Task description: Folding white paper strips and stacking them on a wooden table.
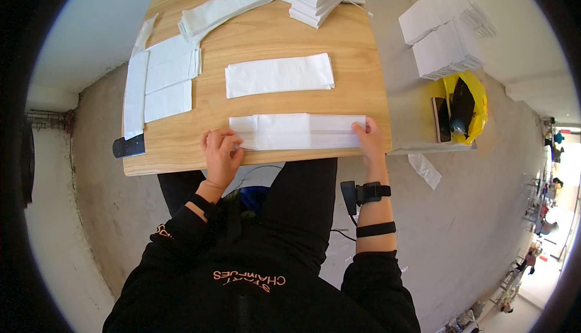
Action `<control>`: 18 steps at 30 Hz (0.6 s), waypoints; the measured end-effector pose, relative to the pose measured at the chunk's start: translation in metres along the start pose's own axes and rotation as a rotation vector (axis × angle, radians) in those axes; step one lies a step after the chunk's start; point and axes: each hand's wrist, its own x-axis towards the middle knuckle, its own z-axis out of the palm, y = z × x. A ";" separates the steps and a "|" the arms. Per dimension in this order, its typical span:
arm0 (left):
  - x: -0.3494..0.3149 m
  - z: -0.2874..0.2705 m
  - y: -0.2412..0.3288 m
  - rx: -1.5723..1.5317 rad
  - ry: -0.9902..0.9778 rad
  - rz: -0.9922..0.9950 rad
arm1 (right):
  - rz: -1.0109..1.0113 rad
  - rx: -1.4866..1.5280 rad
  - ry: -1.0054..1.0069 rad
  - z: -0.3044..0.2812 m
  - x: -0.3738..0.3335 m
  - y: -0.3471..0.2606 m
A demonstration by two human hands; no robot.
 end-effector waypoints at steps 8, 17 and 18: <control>0.000 -0.001 0.001 0.009 0.005 -0.010 | -0.120 -0.121 0.090 0.009 0.008 0.006; 0.001 -0.001 0.000 0.033 0.019 -0.022 | -0.558 -0.838 0.529 0.039 -0.028 -0.035; 0.001 -0.002 0.000 0.027 0.021 -0.027 | -0.558 -0.837 0.525 0.048 -0.036 -0.046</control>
